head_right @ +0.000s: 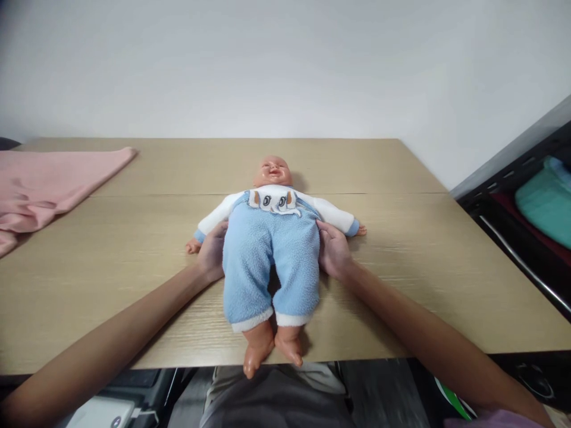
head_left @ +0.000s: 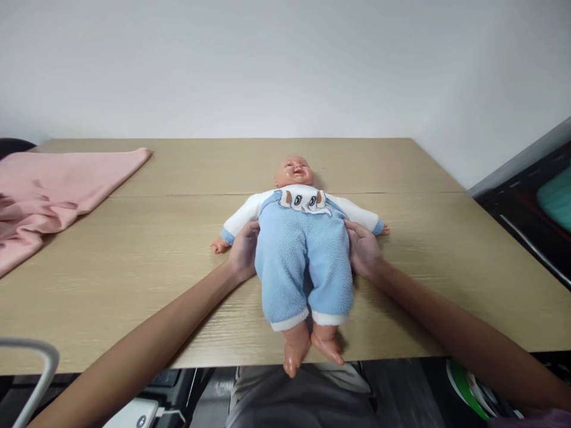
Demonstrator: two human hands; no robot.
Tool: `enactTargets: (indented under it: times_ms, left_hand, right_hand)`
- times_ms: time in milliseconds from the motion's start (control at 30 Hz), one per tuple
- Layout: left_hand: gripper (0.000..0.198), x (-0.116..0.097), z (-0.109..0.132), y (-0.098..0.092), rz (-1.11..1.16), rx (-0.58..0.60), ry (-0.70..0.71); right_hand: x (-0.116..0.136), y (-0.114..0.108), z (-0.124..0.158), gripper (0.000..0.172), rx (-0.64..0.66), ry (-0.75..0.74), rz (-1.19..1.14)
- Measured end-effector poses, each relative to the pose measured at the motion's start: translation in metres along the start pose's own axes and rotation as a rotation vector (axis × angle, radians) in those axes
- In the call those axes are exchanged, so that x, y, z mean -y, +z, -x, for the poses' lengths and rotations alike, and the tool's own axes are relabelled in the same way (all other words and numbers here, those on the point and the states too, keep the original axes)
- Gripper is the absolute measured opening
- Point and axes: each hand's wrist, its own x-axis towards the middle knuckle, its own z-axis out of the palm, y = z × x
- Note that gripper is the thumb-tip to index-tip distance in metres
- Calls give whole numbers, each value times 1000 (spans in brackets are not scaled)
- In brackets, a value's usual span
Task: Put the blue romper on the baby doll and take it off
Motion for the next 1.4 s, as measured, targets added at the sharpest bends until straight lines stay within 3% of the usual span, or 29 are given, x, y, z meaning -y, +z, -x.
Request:
enactTargets:
  times_ms: [233,400,500,600,867,1000,1100,1400]
  left_hand:
    - [14,1,-1,3,-52,50,25]
    - [3,2,-2,2,-179,80,223]
    - [14,-1,-3,1,-237,153,339]
    - [18,-3,-5,-2,-255,191,349]
    - [41,-2,-6,-12,-279,164,389]
    - [48,-2,-4,-10,-295,150,404]
    - [49,-3,-4,-8,-300,148,401]
    - [42,-2,-12,-17,-440,106,491]
  right_hand:
    - [1,-2,2,30,-26,-25,21]
    - [1,-4,3,31,-47,-85,48]
    - [3,-7,4,31,-44,-69,60]
    - [4,-10,4,32,-38,-54,72]
    - [1,-6,7,29,-70,-128,49]
    - [-1,-9,8,13,-98,-209,61]
    - [-1,-10,8,5,-121,-286,97]
    - [4,-5,6,9,-110,-326,126]
